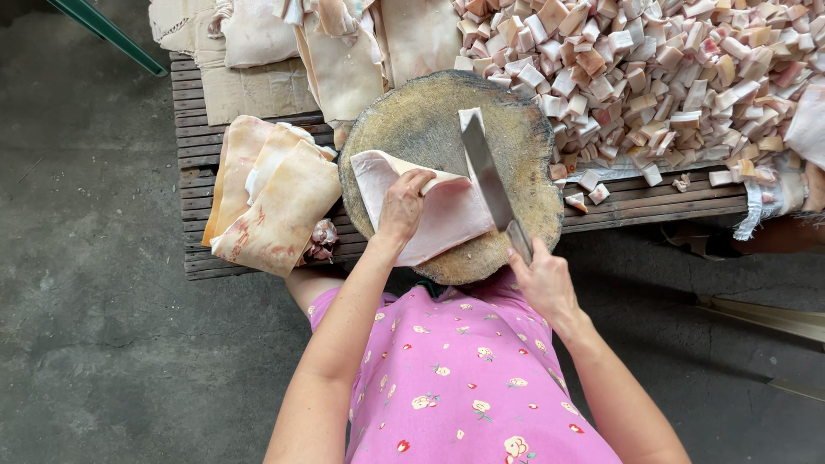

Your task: The person cuts slabs of pork fat into small cubes on a wooden cutting board using a large cleaver. The person handles the fat slabs by hand, slicing them first into strips and then into small pieces, moving the cut pieces into a large pile on the right.

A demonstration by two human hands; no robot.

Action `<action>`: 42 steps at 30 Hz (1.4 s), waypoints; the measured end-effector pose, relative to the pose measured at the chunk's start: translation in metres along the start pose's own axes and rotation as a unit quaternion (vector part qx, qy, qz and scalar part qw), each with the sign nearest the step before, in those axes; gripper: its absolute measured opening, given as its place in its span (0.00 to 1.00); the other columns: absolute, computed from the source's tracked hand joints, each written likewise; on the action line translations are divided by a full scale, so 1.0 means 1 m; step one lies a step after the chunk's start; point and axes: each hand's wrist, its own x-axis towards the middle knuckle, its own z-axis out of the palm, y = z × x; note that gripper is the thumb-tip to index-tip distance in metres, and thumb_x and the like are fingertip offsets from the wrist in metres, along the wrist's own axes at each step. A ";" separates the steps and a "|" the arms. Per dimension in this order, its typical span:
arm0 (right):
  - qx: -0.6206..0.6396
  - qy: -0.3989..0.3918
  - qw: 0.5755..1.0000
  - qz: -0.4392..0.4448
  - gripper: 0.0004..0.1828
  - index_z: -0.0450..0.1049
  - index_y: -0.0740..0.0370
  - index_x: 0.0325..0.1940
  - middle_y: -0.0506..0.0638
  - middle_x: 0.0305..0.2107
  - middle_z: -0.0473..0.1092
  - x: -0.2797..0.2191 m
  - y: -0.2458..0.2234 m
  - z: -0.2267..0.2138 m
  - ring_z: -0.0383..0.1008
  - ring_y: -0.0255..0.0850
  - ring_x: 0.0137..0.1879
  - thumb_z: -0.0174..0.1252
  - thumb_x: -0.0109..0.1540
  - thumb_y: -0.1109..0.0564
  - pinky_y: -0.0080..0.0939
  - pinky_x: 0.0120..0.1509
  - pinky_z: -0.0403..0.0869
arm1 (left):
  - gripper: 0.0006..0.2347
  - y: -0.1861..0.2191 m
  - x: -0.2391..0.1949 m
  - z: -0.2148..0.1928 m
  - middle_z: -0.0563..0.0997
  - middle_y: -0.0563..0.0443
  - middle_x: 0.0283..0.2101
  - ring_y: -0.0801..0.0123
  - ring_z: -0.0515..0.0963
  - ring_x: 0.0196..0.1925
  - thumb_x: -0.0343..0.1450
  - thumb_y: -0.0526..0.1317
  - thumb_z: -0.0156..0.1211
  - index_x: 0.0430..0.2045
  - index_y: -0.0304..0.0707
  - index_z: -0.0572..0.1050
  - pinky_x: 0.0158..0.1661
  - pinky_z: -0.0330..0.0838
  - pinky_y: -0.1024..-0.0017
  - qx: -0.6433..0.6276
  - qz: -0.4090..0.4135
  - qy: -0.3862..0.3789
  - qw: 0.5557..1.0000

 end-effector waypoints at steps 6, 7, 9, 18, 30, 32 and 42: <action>0.138 0.150 0.976 -0.076 0.21 0.63 0.68 0.49 0.63 0.20 0.75 -0.014 -0.027 -0.022 0.79 0.53 0.24 0.54 0.69 0.46 0.50 0.26 0.75 | 0.15 -0.002 0.001 0.003 0.82 0.42 0.51 0.50 0.83 0.50 0.69 0.25 0.53 0.46 0.39 0.80 0.52 0.77 0.62 0.009 -0.017 -0.011 1.000; 0.178 0.173 0.965 -0.087 0.21 0.61 0.69 0.49 0.63 0.20 0.76 -0.015 -0.025 -0.015 0.80 0.53 0.23 0.54 0.69 0.46 0.51 0.25 0.76 | 0.15 -0.003 0.002 0.002 0.82 0.42 0.50 0.50 0.83 0.50 0.69 0.25 0.53 0.46 0.38 0.80 0.53 0.77 0.62 0.012 -0.009 -0.007 1.000; 0.085 0.089 0.991 -0.047 0.23 0.60 0.68 0.60 0.69 0.27 0.75 -0.010 -0.016 0.011 0.80 0.61 0.31 0.52 0.69 0.48 0.55 0.32 0.78 | 0.14 -0.005 0.002 0.001 0.82 0.42 0.50 0.50 0.83 0.50 0.70 0.25 0.54 0.46 0.38 0.80 0.53 0.76 0.62 0.009 -0.006 -0.005 1.000; -0.071 -0.040 0.995 0.060 0.23 0.65 0.66 0.52 0.75 0.33 0.74 0.027 0.027 0.046 0.75 0.72 0.43 0.56 0.65 0.44 0.67 0.49 0.73 | 0.16 -0.008 -0.008 -0.022 0.82 0.40 0.50 0.51 0.82 0.52 0.67 0.23 0.53 0.46 0.36 0.79 0.53 0.77 0.65 -0.060 0.021 0.004 0.998; 0.019 -0.019 0.999 0.028 0.22 0.69 0.69 0.51 0.71 0.28 0.76 0.072 0.013 0.021 0.79 0.64 0.37 0.56 0.66 0.46 0.59 0.42 0.75 | 0.14 -0.036 0.083 0.017 0.81 0.42 0.47 0.53 0.82 0.50 0.73 0.28 0.54 0.51 0.42 0.79 0.51 0.76 0.62 0.012 -0.057 -0.034 0.998; 0.025 -0.022 0.998 0.057 0.23 0.69 0.69 0.51 0.69 0.25 0.75 0.066 0.018 0.018 0.80 0.61 0.35 0.56 0.67 0.45 0.58 0.40 0.76 | 0.14 -0.049 0.110 0.041 0.82 0.43 0.50 0.52 0.81 0.55 0.73 0.30 0.57 0.52 0.45 0.79 0.56 0.75 0.61 0.033 -0.061 -0.032 0.997; 0.059 -0.044 0.997 0.023 0.24 0.65 0.68 0.57 0.62 0.20 0.73 0.083 -0.014 0.020 0.76 0.52 0.22 0.49 0.70 0.44 0.49 0.24 0.74 | 0.24 -0.092 0.111 -0.004 0.69 0.34 0.63 0.48 0.70 0.67 0.70 0.27 0.54 0.65 0.38 0.64 0.67 0.64 0.60 0.014 -0.190 -0.006 0.982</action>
